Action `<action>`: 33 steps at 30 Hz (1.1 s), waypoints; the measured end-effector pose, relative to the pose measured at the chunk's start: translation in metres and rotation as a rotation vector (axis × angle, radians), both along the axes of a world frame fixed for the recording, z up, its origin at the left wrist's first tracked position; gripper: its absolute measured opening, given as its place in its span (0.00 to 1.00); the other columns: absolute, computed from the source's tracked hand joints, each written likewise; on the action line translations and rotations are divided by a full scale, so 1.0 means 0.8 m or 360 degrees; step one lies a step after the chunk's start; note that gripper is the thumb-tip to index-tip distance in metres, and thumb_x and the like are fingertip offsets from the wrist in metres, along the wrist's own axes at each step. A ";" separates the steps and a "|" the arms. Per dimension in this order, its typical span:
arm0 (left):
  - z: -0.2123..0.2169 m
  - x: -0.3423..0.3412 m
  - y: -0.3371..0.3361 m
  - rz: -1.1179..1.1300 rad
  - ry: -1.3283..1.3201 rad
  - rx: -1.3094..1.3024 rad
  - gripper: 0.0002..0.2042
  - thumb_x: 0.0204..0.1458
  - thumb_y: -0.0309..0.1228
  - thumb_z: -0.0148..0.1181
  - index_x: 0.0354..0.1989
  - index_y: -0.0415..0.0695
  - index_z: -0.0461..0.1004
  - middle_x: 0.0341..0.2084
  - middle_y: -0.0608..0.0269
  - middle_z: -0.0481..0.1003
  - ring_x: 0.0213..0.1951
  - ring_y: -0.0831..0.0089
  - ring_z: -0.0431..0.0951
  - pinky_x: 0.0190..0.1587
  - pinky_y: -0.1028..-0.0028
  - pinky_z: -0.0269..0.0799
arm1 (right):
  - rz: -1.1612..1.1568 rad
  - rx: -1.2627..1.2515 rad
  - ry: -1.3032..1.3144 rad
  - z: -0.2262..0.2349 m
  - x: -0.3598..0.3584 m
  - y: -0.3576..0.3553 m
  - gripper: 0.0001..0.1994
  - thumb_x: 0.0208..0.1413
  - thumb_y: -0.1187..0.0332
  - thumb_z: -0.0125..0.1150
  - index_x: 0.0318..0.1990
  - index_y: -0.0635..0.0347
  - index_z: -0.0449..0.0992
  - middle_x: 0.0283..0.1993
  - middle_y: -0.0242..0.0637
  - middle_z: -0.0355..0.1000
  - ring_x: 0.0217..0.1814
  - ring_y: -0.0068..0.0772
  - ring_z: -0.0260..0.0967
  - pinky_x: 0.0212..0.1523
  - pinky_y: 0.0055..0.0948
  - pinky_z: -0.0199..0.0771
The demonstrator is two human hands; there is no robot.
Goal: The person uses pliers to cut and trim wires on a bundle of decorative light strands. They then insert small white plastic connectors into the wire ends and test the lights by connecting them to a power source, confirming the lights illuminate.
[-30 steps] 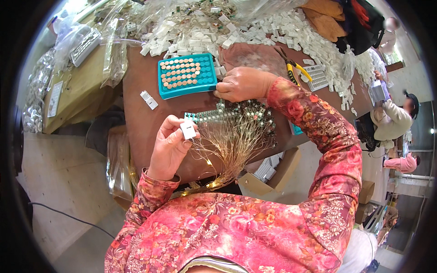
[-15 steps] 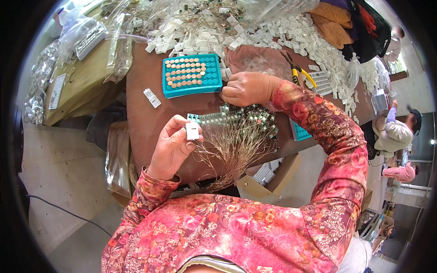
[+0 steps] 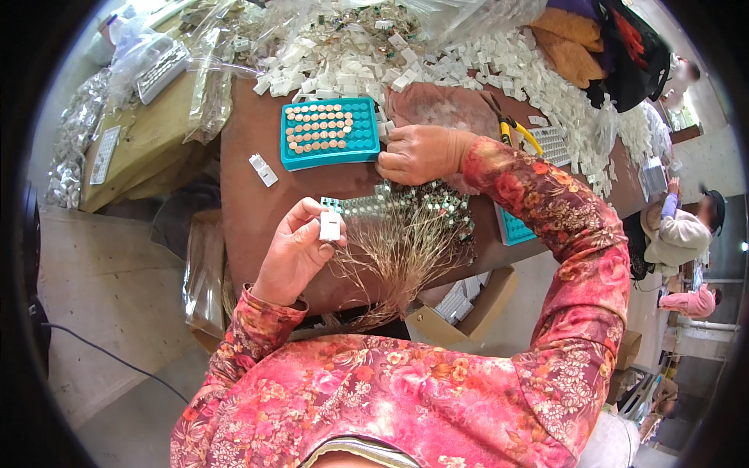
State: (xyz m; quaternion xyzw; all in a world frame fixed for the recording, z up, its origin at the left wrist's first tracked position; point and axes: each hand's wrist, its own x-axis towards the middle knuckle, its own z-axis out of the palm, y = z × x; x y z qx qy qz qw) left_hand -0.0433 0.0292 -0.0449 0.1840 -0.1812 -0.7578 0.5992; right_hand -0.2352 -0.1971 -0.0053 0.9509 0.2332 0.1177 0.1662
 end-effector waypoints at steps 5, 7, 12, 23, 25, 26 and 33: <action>0.000 0.001 0.000 -0.0005 0.0008 0.0004 0.11 0.61 0.32 0.57 0.48 0.44 0.67 0.41 0.52 0.74 0.42 0.68 0.78 0.38 0.79 0.74 | 0.0084 -0.0017 0.0076 0.003 0.003 -0.006 0.06 0.39 0.66 0.57 0.23 0.54 0.67 0.25 0.26 0.59 0.25 0.25 0.64 0.32 0.26 0.65; 0.000 0.001 0.000 -0.0007 0.0011 0.0009 0.11 0.61 0.32 0.57 0.48 0.44 0.67 0.41 0.52 0.74 0.41 0.68 0.78 0.38 0.79 0.74 | 0.0091 -0.0048 0.0046 0.002 0.003 -0.005 0.06 0.38 0.66 0.57 0.23 0.53 0.67 0.25 0.26 0.58 0.25 0.25 0.63 0.32 0.26 0.65; -0.001 0.000 0.000 -0.0015 0.0010 0.0017 0.10 0.61 0.31 0.56 0.48 0.43 0.67 0.40 0.52 0.74 0.41 0.67 0.78 0.38 0.79 0.74 | 0.0023 -0.0068 0.0011 -0.002 0.002 -0.001 0.06 0.38 0.67 0.57 0.23 0.53 0.66 0.24 0.26 0.58 0.24 0.24 0.63 0.32 0.26 0.64; -0.003 0.001 0.000 -0.0011 0.0053 0.0018 0.11 0.61 0.31 0.56 0.48 0.42 0.67 0.41 0.51 0.74 0.41 0.67 0.78 0.39 0.78 0.75 | -0.0359 0.0431 0.0060 0.016 -0.013 -0.009 0.08 0.45 0.66 0.58 0.32 0.55 0.71 0.36 0.30 0.68 0.38 0.32 0.70 0.42 0.30 0.72; -0.002 0.001 0.000 -0.0004 0.0047 0.0029 0.10 0.61 0.31 0.56 0.48 0.42 0.67 0.41 0.52 0.74 0.41 0.67 0.78 0.38 0.78 0.75 | -0.0683 0.0815 -0.0004 0.022 -0.020 -0.002 0.06 0.46 0.69 0.60 0.33 0.58 0.72 0.34 0.32 0.71 0.36 0.36 0.72 0.39 0.30 0.74; -0.001 0.001 0.000 -0.0002 0.0045 0.0031 0.10 0.61 0.31 0.56 0.48 0.42 0.67 0.41 0.52 0.74 0.41 0.67 0.78 0.38 0.78 0.75 | -0.0854 0.1006 -0.0032 0.026 -0.024 0.004 0.06 0.47 0.71 0.61 0.33 0.59 0.73 0.33 0.33 0.73 0.35 0.38 0.73 0.38 0.30 0.75; 0.001 -0.001 0.001 -0.0014 0.0042 0.0000 0.09 0.62 0.30 0.54 0.48 0.44 0.68 0.40 0.55 0.75 0.41 0.70 0.78 0.39 0.79 0.74 | -0.1549 0.2589 0.0079 0.058 -0.026 0.058 0.04 0.53 0.74 0.62 0.31 0.63 0.73 0.29 0.30 0.76 0.30 0.18 0.74 0.29 0.21 0.74</action>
